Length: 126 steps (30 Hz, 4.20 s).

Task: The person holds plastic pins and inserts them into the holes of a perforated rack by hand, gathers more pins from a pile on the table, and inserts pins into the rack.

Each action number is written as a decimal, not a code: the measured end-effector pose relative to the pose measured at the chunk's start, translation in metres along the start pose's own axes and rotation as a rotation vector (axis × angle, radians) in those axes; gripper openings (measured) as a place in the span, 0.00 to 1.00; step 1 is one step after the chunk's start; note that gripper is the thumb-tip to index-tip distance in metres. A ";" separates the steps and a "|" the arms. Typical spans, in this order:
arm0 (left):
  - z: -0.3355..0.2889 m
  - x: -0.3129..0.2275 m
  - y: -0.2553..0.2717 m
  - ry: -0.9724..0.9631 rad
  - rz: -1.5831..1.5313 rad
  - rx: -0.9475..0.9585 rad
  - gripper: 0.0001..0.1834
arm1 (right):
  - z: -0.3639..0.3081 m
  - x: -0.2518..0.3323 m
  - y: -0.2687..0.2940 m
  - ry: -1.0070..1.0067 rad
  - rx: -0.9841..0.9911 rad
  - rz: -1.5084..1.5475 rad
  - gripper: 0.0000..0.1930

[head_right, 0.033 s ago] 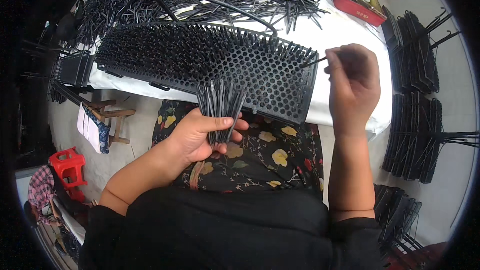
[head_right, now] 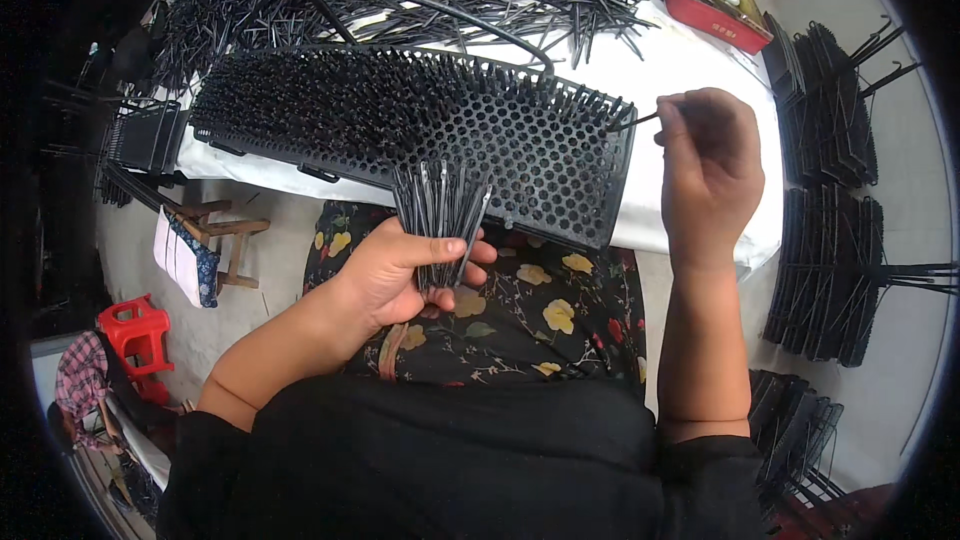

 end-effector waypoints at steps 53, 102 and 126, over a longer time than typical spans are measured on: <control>-0.002 0.001 0.017 -0.055 0.109 -0.129 0.10 | 0.021 0.018 -0.104 0.280 0.341 -0.249 0.05; -0.005 -0.003 0.011 -0.074 0.021 -0.014 0.15 | 0.016 0.018 -0.090 0.454 0.395 -0.565 0.09; -0.022 -0.008 -0.012 -0.313 0.155 -0.015 0.12 | -0.050 0.047 -0.083 -0.664 0.700 0.421 0.13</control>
Point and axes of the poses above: each hand's wrist, its own z-axis towards the middle knuckle, its own y-axis out of the back of the hand, x = y × z, the point moved 3 cm from there along z, towards the middle knuckle, and after that the axes turned 2 degrees about x, right-handed, at the moved point
